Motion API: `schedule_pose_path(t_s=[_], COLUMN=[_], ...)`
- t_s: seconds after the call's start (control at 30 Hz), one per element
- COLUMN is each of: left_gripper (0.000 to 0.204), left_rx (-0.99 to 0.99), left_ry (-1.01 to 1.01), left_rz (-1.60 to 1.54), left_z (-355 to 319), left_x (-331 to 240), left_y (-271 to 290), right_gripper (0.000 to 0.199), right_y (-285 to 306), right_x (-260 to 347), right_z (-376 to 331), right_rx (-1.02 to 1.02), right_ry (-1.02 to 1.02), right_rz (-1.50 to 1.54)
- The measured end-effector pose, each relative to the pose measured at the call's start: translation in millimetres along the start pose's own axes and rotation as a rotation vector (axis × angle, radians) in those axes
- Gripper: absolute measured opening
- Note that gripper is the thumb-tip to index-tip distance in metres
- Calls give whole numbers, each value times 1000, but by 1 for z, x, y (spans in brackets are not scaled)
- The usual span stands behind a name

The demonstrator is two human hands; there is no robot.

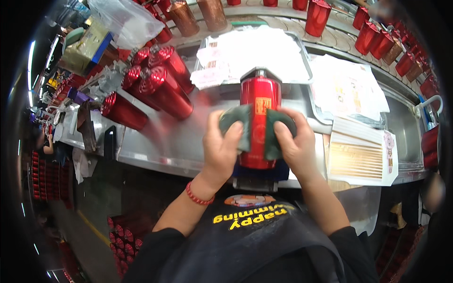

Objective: The person applies a sticker to a red cylindrical can, smooths it with a green pad, and uses a wooden stick to press the edges. The process is repeated on multiple cans at a stainless steel workstation.

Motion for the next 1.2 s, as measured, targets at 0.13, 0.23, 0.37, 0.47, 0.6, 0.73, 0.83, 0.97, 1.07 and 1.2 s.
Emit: schedule_pose_path(t_s=[0.13, 0.23, 0.37, 0.47, 0.6, 0.73, 0.83, 0.97, 1.07, 1.2], left_gripper=[21, 26, 24, 24, 26, 25, 24, 23, 21, 22], left_rx=[-49, 71, -41, -116, -218, -186, -152, -66, -125, -124], left_ry=[-30, -119, -124, -33, 11, 31, 68, -24, 53, 45], left_rz=[-34, 107, 39, -116, -167, -187, -284, -181, -274, -258], left_z=[17, 36, 23, 2, -20, -32, -21, -3, -16, -17], left_x=[-8, -10, 3, 21, 31, 34, 7, 10, 35, 46], left_y=[-5, -27, -10, 0, 10, 22, 7, -4, 7, 18], right_gripper=[27, 27, 30, 33, 35, 32, 29, 30, 29, 23], right_y=[8, -9, -6, -3, 2, 16, 14, -4, 6, 25], right_x=[-6, 15, -28, -56, -67, -67, -43, -38, -53, -21], right_z=[12, 25, 23, 13, -1, -8, -9, -9, -6, 4], right_rx=[-9, -6, 48, 84, 72, 46, 22, 59, 57, -12], right_ry=[-58, 34, -87, -150, -181, -256, -206, -128, -157, -54], right_rz=[114, 6, 230, 357, 442, 379, 373, 168, 210, 37])
Point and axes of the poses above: each hand's wrist, its own z-axis towards the middle knuckle, its own y-axis out of the back of the hand, x = y × z, the point moved 9 cm from there along z, towards the middle knuckle, and after that the axes turned 15 degrees about -y, right-handed, at the moved point
